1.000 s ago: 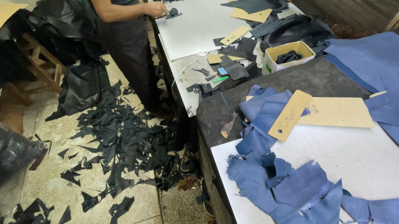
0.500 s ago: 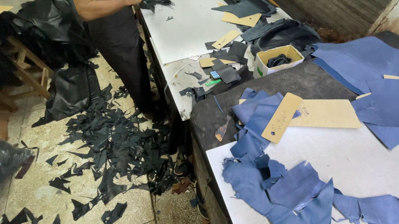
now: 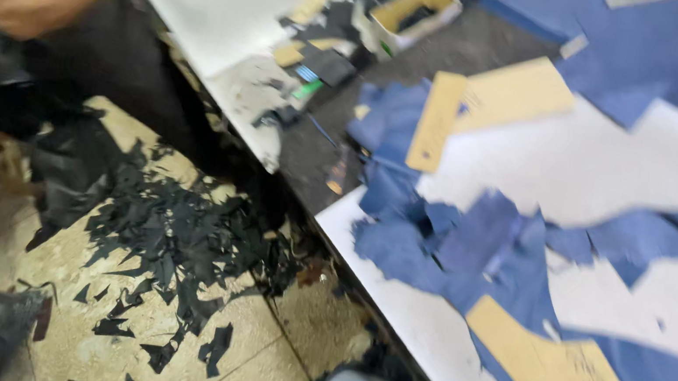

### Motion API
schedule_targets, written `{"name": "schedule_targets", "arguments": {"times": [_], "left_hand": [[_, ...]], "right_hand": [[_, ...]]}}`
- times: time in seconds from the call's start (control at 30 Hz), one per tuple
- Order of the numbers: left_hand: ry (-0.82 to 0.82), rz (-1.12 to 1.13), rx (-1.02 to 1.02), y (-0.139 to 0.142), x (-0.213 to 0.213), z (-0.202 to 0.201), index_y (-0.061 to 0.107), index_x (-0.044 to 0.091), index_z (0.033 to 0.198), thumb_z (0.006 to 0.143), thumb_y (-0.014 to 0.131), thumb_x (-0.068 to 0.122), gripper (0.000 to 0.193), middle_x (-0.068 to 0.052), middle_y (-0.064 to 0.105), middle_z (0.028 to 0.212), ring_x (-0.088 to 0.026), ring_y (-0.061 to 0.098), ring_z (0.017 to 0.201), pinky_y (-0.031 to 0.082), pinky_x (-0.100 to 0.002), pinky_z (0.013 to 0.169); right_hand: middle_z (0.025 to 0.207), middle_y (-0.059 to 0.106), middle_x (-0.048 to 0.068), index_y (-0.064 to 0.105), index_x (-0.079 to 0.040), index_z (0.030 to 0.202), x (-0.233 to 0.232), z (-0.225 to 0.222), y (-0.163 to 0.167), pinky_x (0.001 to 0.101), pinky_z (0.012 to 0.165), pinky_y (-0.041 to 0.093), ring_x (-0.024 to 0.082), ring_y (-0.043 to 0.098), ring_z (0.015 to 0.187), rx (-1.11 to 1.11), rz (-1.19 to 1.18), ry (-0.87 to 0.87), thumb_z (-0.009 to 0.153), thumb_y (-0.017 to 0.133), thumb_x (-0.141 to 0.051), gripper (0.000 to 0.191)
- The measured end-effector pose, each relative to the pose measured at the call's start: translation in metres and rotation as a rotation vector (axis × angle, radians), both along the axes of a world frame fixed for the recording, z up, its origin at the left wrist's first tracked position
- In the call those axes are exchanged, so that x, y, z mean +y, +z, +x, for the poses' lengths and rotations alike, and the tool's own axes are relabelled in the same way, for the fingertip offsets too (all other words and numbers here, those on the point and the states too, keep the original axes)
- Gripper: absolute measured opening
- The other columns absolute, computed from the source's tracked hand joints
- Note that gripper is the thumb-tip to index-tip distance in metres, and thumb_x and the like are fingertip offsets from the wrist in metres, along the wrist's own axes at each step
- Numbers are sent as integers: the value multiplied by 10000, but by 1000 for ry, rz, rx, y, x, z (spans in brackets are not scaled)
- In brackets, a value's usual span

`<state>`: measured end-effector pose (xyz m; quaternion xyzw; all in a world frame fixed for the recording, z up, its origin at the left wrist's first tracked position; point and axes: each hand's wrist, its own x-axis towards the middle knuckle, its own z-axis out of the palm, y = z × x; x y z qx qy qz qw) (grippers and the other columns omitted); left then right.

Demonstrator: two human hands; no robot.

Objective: The person uses a cardboard template and a utility knife to cut shapes from a large piece of blue leather on a worktable. They repeatedly position the template, trace the outline, cut along the edges, and remove the cut pieces, continuing the process with different template sizes.

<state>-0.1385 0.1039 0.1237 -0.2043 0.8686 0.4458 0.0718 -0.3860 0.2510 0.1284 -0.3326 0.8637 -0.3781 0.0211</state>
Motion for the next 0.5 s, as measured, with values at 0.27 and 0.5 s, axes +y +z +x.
{"name": "schedule_targets", "arguments": {"times": [0.27,0.5], "left_hand": [[-59,-328,500,37,5,-53,678,46,1114,823,790,190,343,-146,596,1197,-347,600,1057,512,-449,878],[-151,-564,402,41,4,-120,589,71,1397,709,823,530,859,-206,447,1407,-447,415,1276,274,-706,1132]], "right_hand": [[1034,758,142,695,1,1259,46,12,33,297,796,569,181,734,891,-150,-55,-108,924,781,-140,374],[1090,745,175,677,-12,1193,3,-14,64,375,785,594,312,749,940,104,8,173,972,710,-15,224]]}}
